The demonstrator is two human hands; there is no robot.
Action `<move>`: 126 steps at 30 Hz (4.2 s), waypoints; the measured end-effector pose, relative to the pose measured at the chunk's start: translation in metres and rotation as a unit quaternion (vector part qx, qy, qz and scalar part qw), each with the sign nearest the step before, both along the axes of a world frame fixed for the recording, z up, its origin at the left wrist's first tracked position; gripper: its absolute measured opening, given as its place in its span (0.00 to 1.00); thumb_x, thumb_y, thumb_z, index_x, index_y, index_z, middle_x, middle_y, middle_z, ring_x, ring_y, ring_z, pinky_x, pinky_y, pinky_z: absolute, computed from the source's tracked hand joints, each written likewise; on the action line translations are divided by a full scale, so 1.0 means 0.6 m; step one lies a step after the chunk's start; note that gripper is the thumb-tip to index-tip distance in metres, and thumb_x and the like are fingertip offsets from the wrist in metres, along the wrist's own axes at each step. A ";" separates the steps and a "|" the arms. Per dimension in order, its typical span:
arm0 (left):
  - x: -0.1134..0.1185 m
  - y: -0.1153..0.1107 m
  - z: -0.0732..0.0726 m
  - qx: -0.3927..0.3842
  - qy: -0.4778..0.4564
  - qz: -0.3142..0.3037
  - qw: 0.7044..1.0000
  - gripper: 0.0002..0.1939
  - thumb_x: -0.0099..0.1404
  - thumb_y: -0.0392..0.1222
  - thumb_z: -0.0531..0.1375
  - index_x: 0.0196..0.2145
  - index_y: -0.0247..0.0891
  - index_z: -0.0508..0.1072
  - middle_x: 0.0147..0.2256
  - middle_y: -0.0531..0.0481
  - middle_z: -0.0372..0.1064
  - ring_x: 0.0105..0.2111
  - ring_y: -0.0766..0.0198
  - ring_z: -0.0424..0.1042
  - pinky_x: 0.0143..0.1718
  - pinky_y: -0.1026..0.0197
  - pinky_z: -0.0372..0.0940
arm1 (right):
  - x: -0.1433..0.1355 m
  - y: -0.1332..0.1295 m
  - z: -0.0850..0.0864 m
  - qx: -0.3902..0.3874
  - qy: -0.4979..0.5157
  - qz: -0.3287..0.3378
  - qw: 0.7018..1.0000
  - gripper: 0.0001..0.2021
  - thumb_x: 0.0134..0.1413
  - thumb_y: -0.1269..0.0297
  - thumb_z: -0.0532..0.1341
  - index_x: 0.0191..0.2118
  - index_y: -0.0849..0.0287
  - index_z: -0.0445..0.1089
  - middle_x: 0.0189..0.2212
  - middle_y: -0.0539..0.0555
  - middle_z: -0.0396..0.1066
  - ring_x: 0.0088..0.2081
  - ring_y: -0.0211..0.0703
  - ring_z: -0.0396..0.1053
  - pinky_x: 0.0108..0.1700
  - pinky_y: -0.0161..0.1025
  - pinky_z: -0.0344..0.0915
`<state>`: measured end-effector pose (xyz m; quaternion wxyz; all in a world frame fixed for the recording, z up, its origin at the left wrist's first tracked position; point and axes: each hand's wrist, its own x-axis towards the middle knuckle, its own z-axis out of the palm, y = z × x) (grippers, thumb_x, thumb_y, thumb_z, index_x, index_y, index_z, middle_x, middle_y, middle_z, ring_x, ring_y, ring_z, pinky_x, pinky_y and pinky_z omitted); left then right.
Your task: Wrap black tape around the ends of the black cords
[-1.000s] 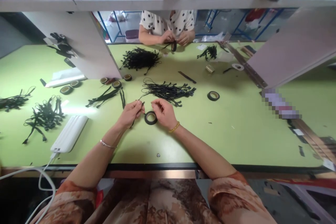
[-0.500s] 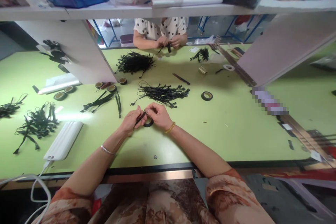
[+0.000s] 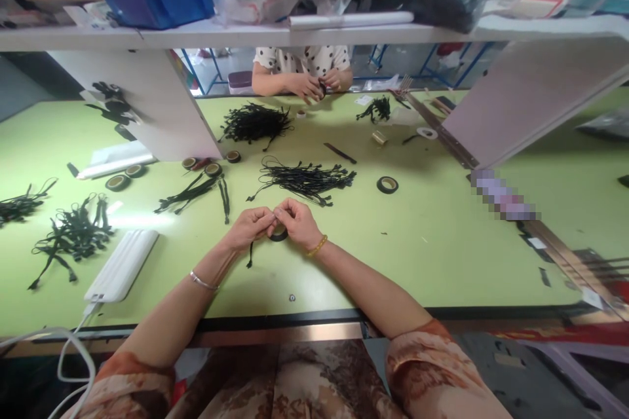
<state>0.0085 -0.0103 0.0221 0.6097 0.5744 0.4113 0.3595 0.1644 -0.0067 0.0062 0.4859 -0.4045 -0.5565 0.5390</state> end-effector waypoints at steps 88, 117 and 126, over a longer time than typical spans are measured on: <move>-0.016 0.024 -0.074 0.395 0.370 -0.001 0.841 0.16 0.69 0.47 0.54 0.45 0.35 0.75 0.48 0.39 0.70 0.51 0.52 0.66 0.56 0.47 0.63 | 0.130 0.112 -0.040 0.151 -0.520 -0.129 0.831 0.13 0.67 0.62 0.48 0.42 0.60 0.68 0.32 0.56 0.74 0.31 0.44 0.66 0.34 0.38 0.56; -0.024 0.018 -0.026 0.497 0.446 0.095 0.738 0.16 0.70 0.43 0.51 0.49 0.39 0.73 0.45 0.39 0.73 0.52 0.51 0.67 0.51 0.50 0.59 | 0.064 0.064 0.009 0.001 -0.115 0.224 0.968 0.19 0.53 0.49 0.62 0.37 0.63 0.76 0.17 0.43 0.60 0.18 0.30 0.53 0.21 0.31 0.51; -0.048 0.037 -0.038 0.414 0.478 0.136 0.763 0.17 0.72 0.45 0.48 0.32 0.40 0.73 0.28 0.45 0.69 0.31 0.59 0.63 0.34 0.57 0.55 | 0.116 0.092 0.006 0.028 -0.165 0.131 0.977 0.20 0.53 0.54 0.63 0.45 0.64 0.76 0.30 0.54 0.75 0.28 0.37 0.68 0.30 0.35 0.64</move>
